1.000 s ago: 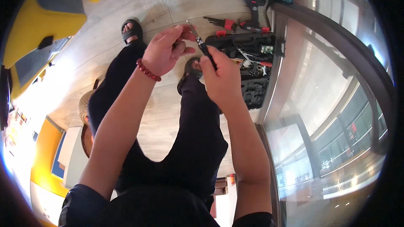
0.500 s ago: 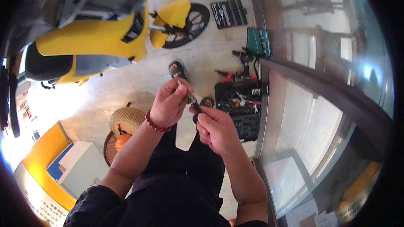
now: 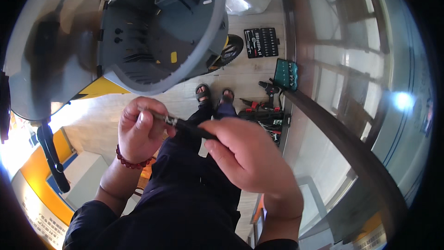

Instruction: The recorder is repairing an electric scooter by removing an orange component and manipulating internal wiring.

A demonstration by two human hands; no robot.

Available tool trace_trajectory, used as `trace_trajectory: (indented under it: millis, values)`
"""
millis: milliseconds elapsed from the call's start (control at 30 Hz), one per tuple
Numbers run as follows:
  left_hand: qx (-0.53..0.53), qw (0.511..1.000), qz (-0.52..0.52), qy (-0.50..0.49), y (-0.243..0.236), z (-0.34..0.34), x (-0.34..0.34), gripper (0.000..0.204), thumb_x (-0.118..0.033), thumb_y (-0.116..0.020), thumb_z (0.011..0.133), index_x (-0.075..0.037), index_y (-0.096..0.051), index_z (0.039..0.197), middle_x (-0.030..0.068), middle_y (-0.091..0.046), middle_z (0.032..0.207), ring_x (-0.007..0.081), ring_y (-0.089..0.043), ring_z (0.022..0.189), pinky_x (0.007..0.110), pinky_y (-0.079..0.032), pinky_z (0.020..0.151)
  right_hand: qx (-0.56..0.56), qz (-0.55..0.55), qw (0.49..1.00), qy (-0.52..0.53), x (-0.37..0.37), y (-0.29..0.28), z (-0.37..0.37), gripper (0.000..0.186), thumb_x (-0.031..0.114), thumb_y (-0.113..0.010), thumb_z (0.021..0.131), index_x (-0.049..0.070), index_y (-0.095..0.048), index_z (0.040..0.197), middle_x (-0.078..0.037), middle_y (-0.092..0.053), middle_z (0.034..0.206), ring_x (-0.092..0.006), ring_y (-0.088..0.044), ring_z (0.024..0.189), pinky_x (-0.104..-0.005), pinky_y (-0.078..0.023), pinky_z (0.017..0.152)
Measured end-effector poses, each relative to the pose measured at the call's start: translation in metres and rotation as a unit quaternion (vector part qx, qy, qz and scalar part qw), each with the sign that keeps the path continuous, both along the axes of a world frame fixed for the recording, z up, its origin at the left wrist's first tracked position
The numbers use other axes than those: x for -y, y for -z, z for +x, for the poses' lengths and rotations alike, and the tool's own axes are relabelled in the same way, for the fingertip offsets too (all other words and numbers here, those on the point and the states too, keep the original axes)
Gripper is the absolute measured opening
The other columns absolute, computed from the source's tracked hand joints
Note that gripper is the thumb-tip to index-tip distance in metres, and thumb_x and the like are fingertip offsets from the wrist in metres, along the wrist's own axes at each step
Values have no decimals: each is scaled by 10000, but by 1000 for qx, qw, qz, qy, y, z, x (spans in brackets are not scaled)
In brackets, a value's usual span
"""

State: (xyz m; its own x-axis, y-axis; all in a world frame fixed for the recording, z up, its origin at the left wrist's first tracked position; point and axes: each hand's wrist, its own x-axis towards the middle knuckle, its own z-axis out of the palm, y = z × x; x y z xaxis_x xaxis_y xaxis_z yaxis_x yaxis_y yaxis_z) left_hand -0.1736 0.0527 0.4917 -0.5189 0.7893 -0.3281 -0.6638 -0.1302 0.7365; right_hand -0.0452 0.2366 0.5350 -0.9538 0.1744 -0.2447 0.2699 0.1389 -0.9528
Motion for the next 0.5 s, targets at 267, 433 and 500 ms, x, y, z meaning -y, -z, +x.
trace_trajectory:
  millis: [267, 433, 500]
  values:
    - [-42, 980, -197, 1, -16, -38, -9, 231, -62, -433, 926, 29, -540, 1110, 78, -609, 855, 101, -574, 731, 242, -495, 676, -99, 295, 944, -111, -74, 26, -162, 208, 120, -540, 846, -16, -597, 992, -183, -601, 846, -347, -579, 764, -397, -449, 696]
    - [-23, 969, -230, -90, -14, -37, 0, 213, -8, -420, 909, 49, -564, 1056, 75, -613, 815, 101, -581, 731, 227, -487, 670, 126, 357, 855, -354, -50, 58, -239, 165, 119, -508, 839, -24, -590, 855, -194, -602, 844, -368, -575, 790, -410, -453, 697]
    - [-40, 968, -229, -100, -14, -37, -4, 197, -12, -433, 910, 59, -570, 1034, 74, -613, 760, 93, -579, 700, 217, -479, 667, 138, 367, 838, -379, -45, 74, -248, 158, 115, -506, 835, -20, -588, 838, -193, -603, 818, -366, -581, 788, -415, -457, 696]
